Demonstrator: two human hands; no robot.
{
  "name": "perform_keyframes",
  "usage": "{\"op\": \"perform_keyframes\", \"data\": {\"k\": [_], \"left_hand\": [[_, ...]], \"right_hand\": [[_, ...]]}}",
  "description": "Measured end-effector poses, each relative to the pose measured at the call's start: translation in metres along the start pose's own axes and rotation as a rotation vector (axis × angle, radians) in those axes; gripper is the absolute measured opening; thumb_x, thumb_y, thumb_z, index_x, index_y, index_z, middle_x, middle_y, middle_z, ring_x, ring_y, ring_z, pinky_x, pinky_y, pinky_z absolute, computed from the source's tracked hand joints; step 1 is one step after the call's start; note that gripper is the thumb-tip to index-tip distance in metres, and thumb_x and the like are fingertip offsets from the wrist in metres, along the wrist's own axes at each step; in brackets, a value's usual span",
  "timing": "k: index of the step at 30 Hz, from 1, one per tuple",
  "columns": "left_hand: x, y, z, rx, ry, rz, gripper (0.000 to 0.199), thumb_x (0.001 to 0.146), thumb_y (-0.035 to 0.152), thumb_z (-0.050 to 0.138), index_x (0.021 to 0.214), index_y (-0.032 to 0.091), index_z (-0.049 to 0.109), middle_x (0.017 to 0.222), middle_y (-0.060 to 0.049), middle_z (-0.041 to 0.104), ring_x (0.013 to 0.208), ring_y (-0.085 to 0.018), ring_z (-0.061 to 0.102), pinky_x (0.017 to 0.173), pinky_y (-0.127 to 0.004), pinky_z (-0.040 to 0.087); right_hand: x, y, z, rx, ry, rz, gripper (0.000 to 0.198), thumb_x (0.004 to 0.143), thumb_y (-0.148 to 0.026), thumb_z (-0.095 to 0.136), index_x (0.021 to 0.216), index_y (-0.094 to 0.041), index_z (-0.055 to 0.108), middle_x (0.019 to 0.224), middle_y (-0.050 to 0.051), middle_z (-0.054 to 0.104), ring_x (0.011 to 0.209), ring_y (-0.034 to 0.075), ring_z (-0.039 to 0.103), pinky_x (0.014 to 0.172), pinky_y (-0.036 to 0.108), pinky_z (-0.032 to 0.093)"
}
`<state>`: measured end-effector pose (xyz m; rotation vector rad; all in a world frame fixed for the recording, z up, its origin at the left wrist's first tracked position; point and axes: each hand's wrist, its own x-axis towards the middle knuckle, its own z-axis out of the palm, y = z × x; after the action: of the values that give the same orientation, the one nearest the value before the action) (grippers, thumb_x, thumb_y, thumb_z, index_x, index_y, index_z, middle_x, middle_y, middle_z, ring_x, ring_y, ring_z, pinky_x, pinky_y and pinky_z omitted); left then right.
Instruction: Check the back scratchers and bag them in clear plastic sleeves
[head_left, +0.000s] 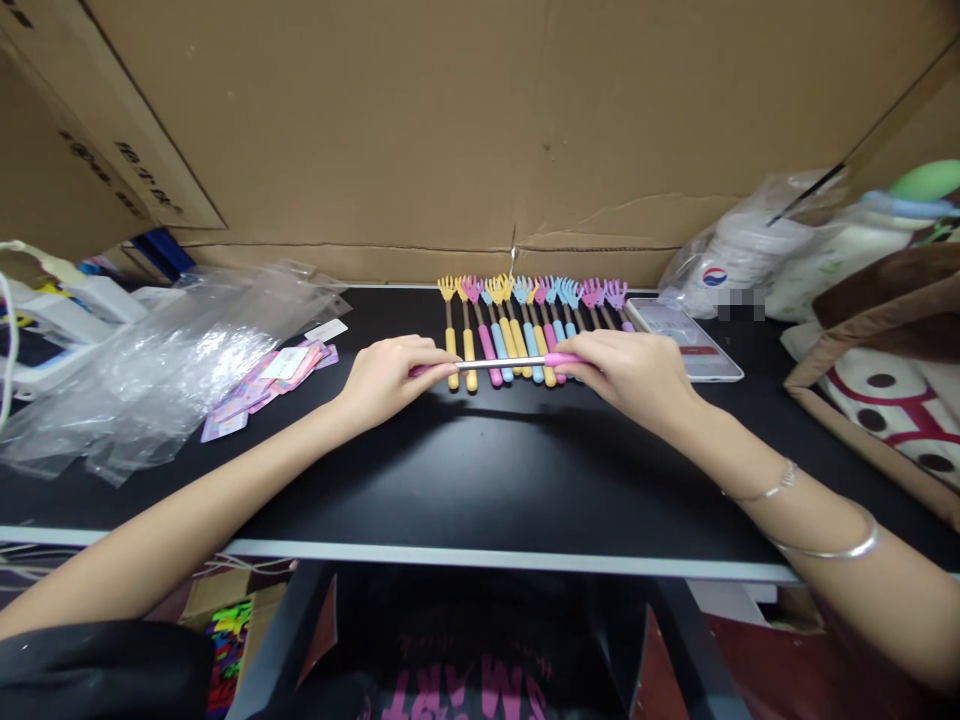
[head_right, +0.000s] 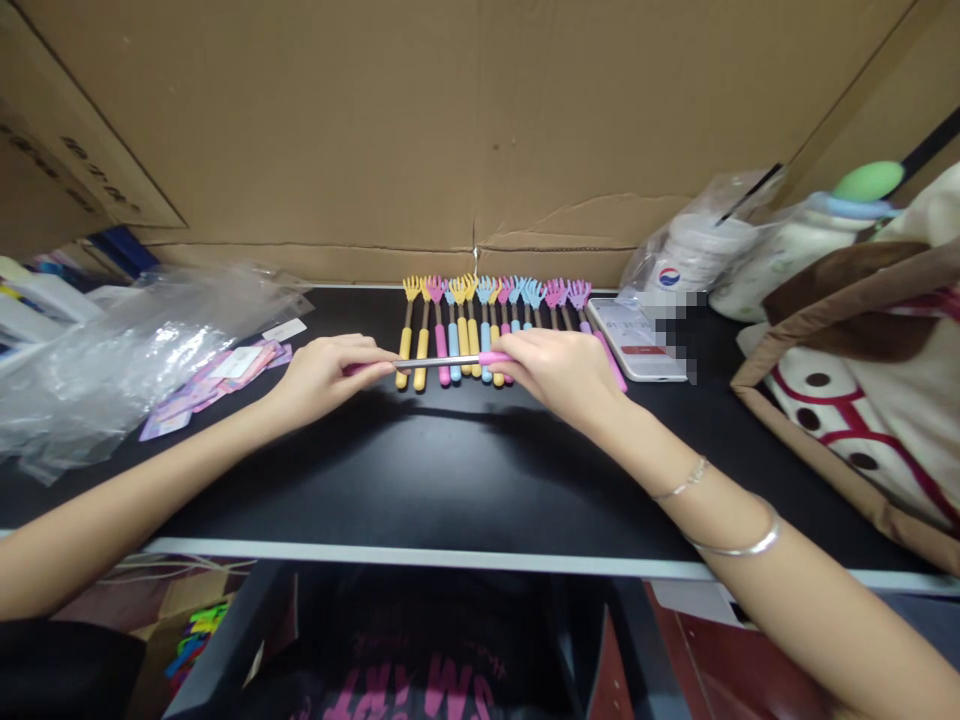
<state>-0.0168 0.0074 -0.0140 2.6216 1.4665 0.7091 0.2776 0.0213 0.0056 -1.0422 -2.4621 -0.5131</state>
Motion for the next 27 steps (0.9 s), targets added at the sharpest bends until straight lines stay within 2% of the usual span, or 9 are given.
{"op": "perform_keyframes", "data": {"k": [4,8,13,19,22,27], "left_hand": [[-0.0023,0.0025,0.0031,0.079,0.098,0.065,0.045,0.098,0.05,0.038,0.096,0.025,0.074,0.077,-0.003,0.066,0.076,-0.017,0.056,0.062,-0.027,0.035],[-0.0049,0.0061,0.0048,0.159,0.174,0.12,0.038,0.098,0.045,0.042,0.099,0.026,0.074,0.077,-0.002,0.067,0.073,-0.016,0.054,0.058,-0.027,0.033],[-0.0074,0.0094,0.0034,0.29,0.28,0.214,0.031,0.098,0.04,0.046,0.101,0.027,0.074,0.08,-0.001,0.069,0.071,-0.015,0.052,0.055,-0.027,0.033],[-0.0065,0.0095,0.003,0.415,0.384,0.361,0.025,0.095,0.04,0.053,0.1,0.027,0.074,0.077,0.0,0.068,0.069,-0.015,0.051,0.055,-0.027,0.033],[-0.0059,0.0084,0.0047,0.407,0.363,0.361,0.026,0.095,0.04,0.052,0.098,0.026,0.074,0.075,-0.001,0.067,0.068,-0.015,0.05,0.054,-0.027,0.031],[-0.0063,0.0055,0.0071,0.356,0.261,0.335,0.033,0.098,0.04,0.045,0.098,0.025,0.074,0.074,-0.002,0.067,0.07,-0.015,0.052,0.053,-0.027,0.028]], "right_hand": [[-0.0006,0.0008,-0.0001,0.074,-0.059,0.04,0.044,0.098,-0.051,0.037,0.089,-0.023,0.07,0.078,0.001,0.075,0.069,0.016,0.068,0.054,0.026,0.034],[0.001,0.001,0.0004,0.183,-0.184,0.108,0.04,0.096,-0.051,0.041,0.085,-0.024,0.069,0.073,0.0,0.073,0.062,0.016,0.065,0.053,0.026,0.031],[0.0046,-0.0017,-0.0001,0.529,-0.366,0.175,0.038,0.095,-0.048,0.042,0.083,-0.021,0.067,0.079,0.002,0.07,0.068,0.016,0.062,0.062,0.026,0.037],[0.005,-0.0033,0.0022,0.935,-0.61,0.281,0.05,0.091,-0.059,0.042,0.082,-0.015,0.064,0.059,-0.002,0.046,0.054,0.011,0.043,0.056,0.026,0.034],[0.0049,-0.0039,0.0044,0.945,-0.631,0.302,0.05,0.09,-0.059,0.042,0.082,-0.015,0.063,0.058,-0.003,0.044,0.055,0.011,0.042,0.057,0.026,0.034],[0.0048,-0.007,0.0038,0.732,-0.539,0.276,0.044,0.092,-0.052,0.042,0.079,-0.018,0.065,0.07,0.002,0.061,0.065,0.015,0.054,0.064,0.027,0.036]]}}
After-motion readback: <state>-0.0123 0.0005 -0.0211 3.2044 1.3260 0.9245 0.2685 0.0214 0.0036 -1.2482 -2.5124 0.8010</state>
